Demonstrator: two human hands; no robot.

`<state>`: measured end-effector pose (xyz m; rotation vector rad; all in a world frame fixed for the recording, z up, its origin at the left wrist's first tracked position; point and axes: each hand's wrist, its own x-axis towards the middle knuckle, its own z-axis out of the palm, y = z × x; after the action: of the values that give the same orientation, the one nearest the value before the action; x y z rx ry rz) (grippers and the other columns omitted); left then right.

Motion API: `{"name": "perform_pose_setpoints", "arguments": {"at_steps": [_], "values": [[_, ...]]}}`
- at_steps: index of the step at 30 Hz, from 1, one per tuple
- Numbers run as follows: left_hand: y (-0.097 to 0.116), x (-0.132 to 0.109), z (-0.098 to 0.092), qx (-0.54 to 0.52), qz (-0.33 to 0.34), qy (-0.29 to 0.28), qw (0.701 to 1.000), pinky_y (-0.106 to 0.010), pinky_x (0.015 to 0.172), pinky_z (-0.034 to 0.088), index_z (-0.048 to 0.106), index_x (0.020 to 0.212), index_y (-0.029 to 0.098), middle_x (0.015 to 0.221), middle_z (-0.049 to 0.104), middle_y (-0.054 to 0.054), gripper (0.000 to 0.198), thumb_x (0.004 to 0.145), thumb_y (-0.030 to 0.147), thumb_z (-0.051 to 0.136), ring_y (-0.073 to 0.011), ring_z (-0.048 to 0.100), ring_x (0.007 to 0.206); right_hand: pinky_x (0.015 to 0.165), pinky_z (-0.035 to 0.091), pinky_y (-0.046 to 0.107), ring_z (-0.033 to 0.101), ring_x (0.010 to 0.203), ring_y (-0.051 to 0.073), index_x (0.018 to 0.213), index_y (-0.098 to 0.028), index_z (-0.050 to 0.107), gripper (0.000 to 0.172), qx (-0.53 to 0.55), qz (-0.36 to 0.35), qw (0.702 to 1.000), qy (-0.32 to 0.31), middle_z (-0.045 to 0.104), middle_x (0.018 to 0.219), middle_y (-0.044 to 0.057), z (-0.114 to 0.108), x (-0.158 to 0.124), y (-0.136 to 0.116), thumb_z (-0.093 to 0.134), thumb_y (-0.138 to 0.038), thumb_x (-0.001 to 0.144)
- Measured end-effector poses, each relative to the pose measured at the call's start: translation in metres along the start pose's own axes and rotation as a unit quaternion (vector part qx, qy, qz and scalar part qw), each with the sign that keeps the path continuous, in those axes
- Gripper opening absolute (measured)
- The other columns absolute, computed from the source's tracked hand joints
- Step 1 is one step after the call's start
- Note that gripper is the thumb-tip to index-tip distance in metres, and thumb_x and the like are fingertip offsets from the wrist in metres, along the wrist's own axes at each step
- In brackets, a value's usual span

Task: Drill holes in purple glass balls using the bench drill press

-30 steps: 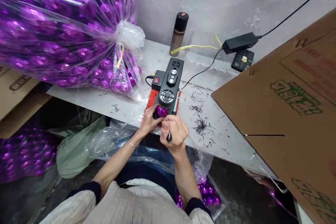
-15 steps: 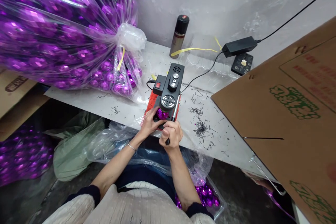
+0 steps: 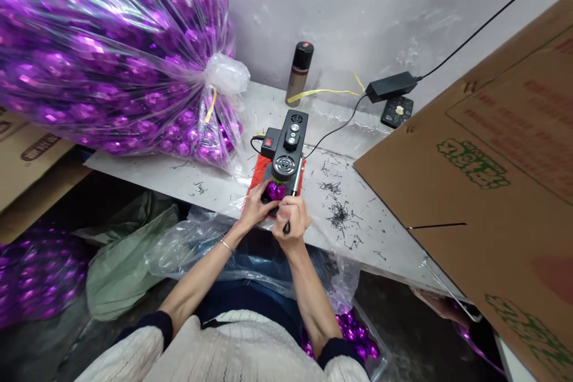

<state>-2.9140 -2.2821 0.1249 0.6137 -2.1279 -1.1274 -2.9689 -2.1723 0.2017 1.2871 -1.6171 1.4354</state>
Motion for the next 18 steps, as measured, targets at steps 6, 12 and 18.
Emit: {"name": "perform_pose_setpoints", "arguments": {"at_steps": [6,12,18], "values": [[0.004,-0.012,-0.01,0.012,0.034,0.026,0.999,-0.052,0.11,0.042,0.056,0.133,0.021,0.127,0.066,-0.013,0.066,0.076,0.045,0.079,-0.0297,0.061,0.122,0.061,0.042,0.028,0.054,0.064,0.013,0.073,-0.021,0.05,0.023,-0.005,0.043,0.999,-0.02,0.055,0.068,0.001,-0.012,0.042,-0.019,0.044,-0.013,0.094],[-0.003,-0.076,-0.029,0.073,0.162,-0.124,0.976,-0.047,0.102,0.051,0.058,0.132,0.02,0.124,0.066,-0.016,0.072,0.075,0.061,0.074,-0.0306,0.064,0.117,0.062,0.042,0.028,0.054,0.064,0.013,0.074,-0.021,0.051,0.023,-0.012,0.035,0.999,-0.02,0.056,0.068,0.001,-0.011,0.042,-0.02,0.043,-0.014,0.095],[-0.029,-0.121,-0.028,0.178,0.227,-0.17,0.942,-0.042,0.091,0.055,0.06,0.13,0.023,0.129,0.064,-0.016,0.039,0.094,0.036,0.06,-0.0275,0.066,0.112,0.061,0.041,0.027,0.053,0.065,0.013,0.073,-0.021,0.048,0.025,-0.009,0.006,1.0,-0.014,0.054,0.067,0.001,-0.008,0.035,-0.017,0.042,-0.011,0.094]]}}
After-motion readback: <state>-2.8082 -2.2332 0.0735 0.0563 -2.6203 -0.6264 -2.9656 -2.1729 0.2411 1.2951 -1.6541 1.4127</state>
